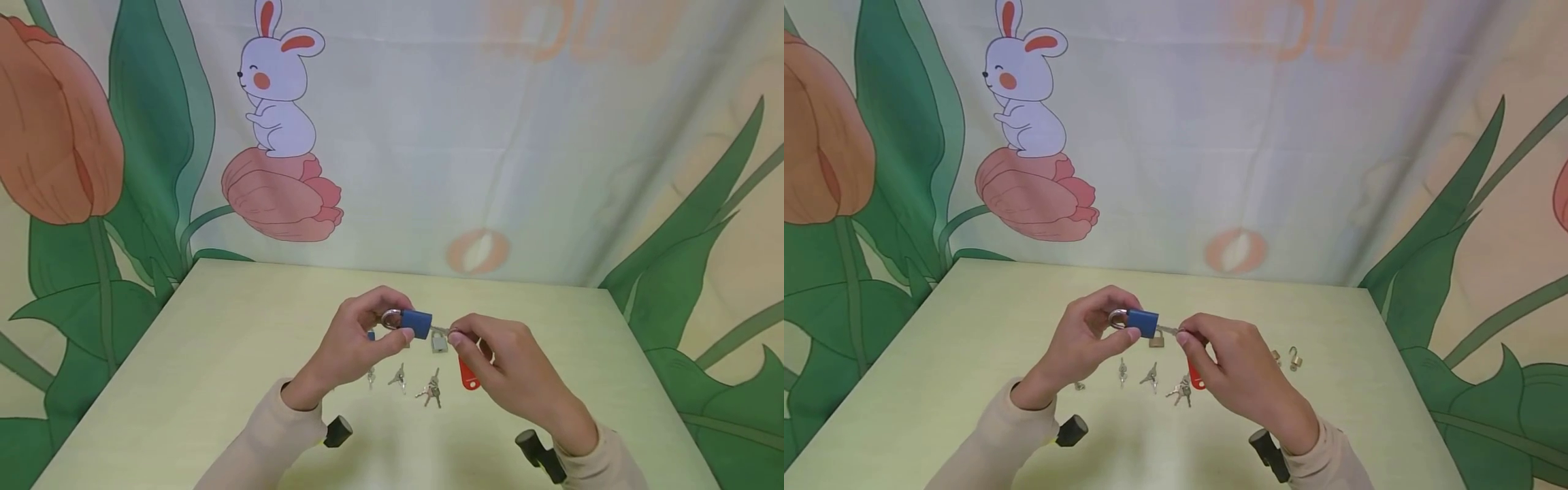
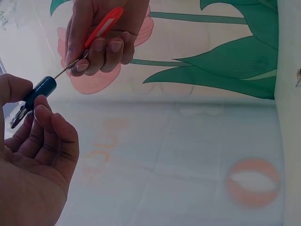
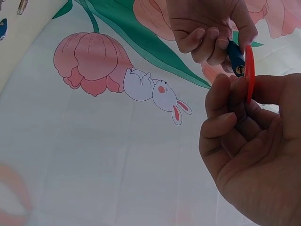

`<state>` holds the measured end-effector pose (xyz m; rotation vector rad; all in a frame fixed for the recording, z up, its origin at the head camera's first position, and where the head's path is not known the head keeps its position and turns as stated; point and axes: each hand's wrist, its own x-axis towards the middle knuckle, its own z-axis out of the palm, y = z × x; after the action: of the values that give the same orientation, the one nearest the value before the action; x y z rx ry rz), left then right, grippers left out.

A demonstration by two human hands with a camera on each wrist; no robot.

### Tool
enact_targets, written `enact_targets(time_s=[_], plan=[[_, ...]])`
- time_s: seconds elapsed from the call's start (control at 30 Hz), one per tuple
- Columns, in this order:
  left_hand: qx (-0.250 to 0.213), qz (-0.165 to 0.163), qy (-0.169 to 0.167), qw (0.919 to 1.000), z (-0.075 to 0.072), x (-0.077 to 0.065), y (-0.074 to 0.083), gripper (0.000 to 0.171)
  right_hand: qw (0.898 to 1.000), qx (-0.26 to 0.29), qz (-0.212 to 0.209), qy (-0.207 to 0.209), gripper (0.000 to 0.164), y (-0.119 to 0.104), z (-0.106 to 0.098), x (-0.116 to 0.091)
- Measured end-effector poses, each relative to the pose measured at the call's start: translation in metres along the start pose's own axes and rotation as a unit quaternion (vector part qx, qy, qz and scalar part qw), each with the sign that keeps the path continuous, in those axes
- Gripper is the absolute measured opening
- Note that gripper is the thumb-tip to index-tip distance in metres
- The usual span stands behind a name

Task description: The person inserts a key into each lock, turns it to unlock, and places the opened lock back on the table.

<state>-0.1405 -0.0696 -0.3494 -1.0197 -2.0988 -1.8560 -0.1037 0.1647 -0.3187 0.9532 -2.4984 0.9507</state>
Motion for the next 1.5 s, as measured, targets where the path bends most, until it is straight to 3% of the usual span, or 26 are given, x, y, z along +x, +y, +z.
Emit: enact_targets(time_s=[0.53,0.83,1.0,1.23,1.5], plan=[[-0.001,0.007,-0.005,1.0000,0.000,-0.001,-0.001,0.021,1.000,-0.016,-0.024,0.008,0.008,0.000,0.003,0.002],[0.005,0.000,-0.004,1.0000,0.003,-0.002,-0.002,0.020,0.999,-0.026,-0.013,0.014,0.004,0.000,0.004,0.001],[0.000,0.003,-0.001,1.0000,0.005,-0.002,-0.002,0.020,0.999,-0.022,-0.009,0.021,0.004,0.000,0.006,0.001],[0.001,0.020,-0.028,0.9994,0.011,-0.002,-0.003,0.019,0.999,-0.002,-0.033,0.028,0.005,-0.001,0.011,0.001],[-0.006,0.024,-0.020,0.9995,0.014,-0.002,-0.003,0.020,0.999,0.004,-0.032,0.033,0.006,-0.002,0.013,0.002]])
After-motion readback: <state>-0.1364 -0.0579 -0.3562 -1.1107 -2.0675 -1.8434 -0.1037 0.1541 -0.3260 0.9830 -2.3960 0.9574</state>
